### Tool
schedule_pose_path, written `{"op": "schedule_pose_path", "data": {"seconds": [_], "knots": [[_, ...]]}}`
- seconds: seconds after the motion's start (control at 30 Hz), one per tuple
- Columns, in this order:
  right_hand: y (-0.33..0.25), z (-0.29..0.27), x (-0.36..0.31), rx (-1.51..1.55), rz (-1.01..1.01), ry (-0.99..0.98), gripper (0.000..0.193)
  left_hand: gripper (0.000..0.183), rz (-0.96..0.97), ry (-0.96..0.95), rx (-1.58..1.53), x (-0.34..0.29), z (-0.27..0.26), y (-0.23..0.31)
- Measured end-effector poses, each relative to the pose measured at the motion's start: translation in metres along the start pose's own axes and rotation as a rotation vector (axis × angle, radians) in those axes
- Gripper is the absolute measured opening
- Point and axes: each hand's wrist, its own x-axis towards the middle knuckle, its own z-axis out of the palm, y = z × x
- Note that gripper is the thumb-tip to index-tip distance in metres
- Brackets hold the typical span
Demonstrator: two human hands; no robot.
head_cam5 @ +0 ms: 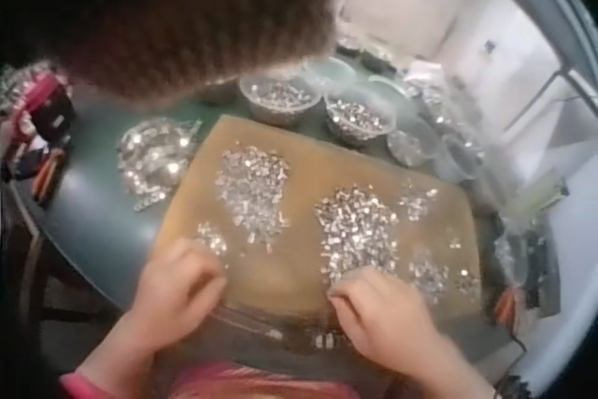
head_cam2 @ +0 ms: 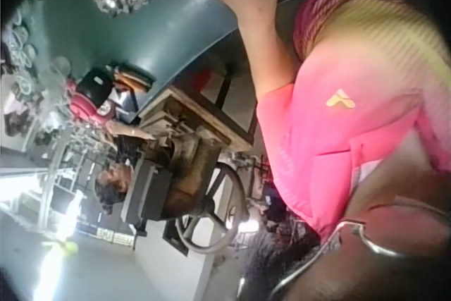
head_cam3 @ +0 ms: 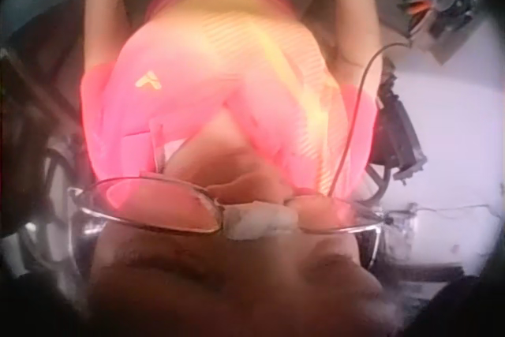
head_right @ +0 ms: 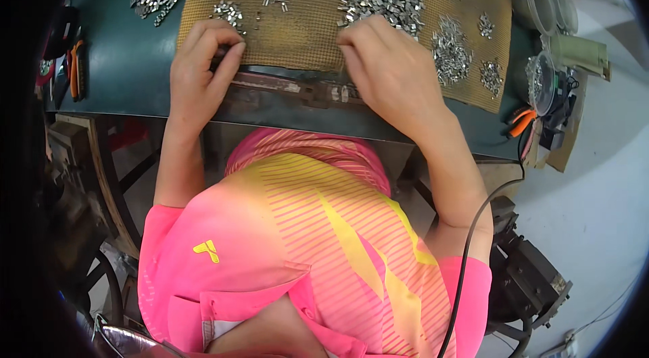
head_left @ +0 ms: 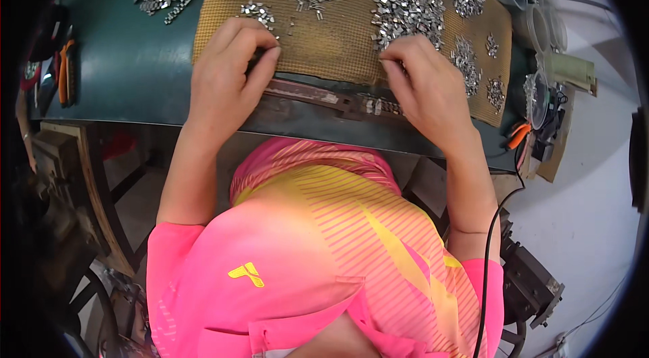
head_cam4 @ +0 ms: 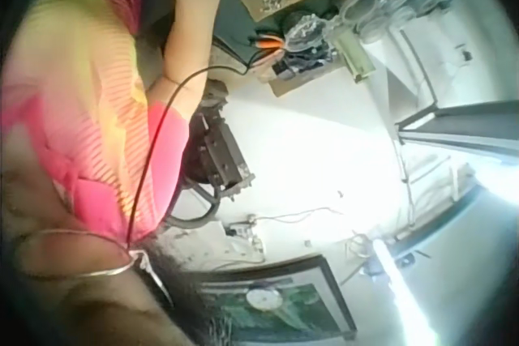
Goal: The person inserts small metal pieces into a metal mold by hand, places the mold into a press machine, and presses it by turning the machine wheel.
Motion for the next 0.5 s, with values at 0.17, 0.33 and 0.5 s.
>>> {"op": "schedule_pose_path", "data": {"seconds": [0.17,0.33,0.5], "knots": [[0.006,-0.021,-0.047,0.047,0.066,-0.027,0.017,0.010,-0.014,-0.019,-0.048,0.001,-0.001,0.004],[0.000,-0.017,-0.070,0.070,0.065,-0.041,0.020,0.011,-0.014,-0.029,-0.054,0.004,0.000,0.009],[-0.003,-0.006,-0.077,0.022,0.068,0.055,0.020,0.011,0.005,-0.038,-0.062,0.007,0.006,0.021]]}}
